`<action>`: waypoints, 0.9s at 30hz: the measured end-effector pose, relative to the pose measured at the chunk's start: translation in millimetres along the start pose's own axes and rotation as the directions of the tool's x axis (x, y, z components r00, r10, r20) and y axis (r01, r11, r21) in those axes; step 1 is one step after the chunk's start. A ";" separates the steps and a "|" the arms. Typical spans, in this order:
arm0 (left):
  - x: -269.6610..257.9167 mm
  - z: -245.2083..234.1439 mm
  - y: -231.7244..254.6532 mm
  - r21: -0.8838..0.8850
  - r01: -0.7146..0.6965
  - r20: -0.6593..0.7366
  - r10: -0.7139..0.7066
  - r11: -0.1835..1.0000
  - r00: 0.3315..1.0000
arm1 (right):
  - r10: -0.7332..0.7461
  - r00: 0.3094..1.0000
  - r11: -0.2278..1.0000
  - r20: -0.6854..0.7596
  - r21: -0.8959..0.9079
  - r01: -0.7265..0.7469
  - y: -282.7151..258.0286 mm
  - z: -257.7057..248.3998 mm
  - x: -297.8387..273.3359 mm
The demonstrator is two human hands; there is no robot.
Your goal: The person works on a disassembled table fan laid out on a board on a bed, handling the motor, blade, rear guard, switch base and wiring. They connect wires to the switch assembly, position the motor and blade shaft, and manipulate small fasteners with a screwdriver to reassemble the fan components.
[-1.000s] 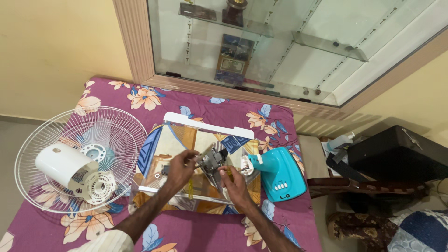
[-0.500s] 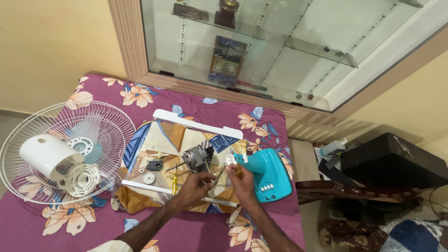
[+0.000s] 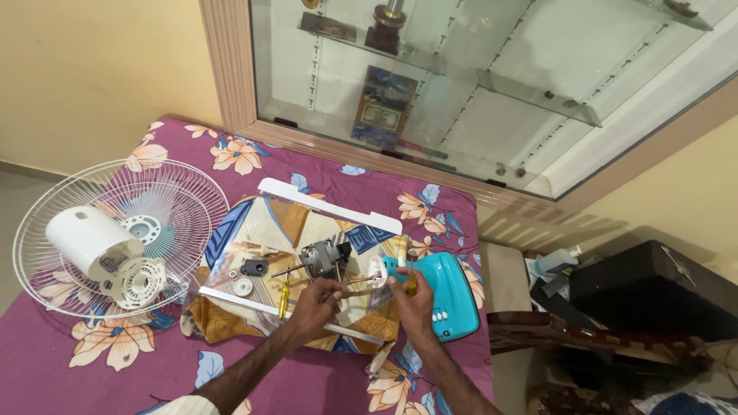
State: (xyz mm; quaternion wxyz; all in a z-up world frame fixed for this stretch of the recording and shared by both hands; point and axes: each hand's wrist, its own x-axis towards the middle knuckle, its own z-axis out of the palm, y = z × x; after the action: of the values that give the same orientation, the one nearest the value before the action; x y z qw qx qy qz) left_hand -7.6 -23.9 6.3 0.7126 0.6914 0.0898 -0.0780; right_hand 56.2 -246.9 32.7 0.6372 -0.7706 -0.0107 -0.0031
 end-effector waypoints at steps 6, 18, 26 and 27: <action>11.1 -15.2 8.4 -0.492 0.281 -0.087 -0.367 0.824 0.926 | -0.152 0.987 0.984 0.049 -0.086 0.156 -2.5 -4.2 12.2; 67.8 -48.3 -8.6 -0.482 0.191 -0.017 -0.226 0.855 0.974 | -0.174 0.982 0.966 0.078 -0.180 0.186 -15.9 13.3 23.0; 101.1 -60.4 -1.7 -0.157 0.276 -0.207 -0.304 0.948 0.930 | -0.168 0.979 0.946 0.114 -0.259 0.193 -19.3 7.6 45.0; 106.4 -62.0 0.8 0.014 0.291 -0.325 -0.271 0.957 0.906 | -0.144 0.981 0.946 0.134 -0.272 0.176 -20.5 5.7 48.1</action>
State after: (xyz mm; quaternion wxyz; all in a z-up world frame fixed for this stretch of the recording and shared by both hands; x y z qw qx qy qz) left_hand 94.7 39.5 -19.7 0.6479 0.6966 0.3003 -0.0695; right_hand 103.8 -236.8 52.6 0.5165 -0.8493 -0.1084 -0.0131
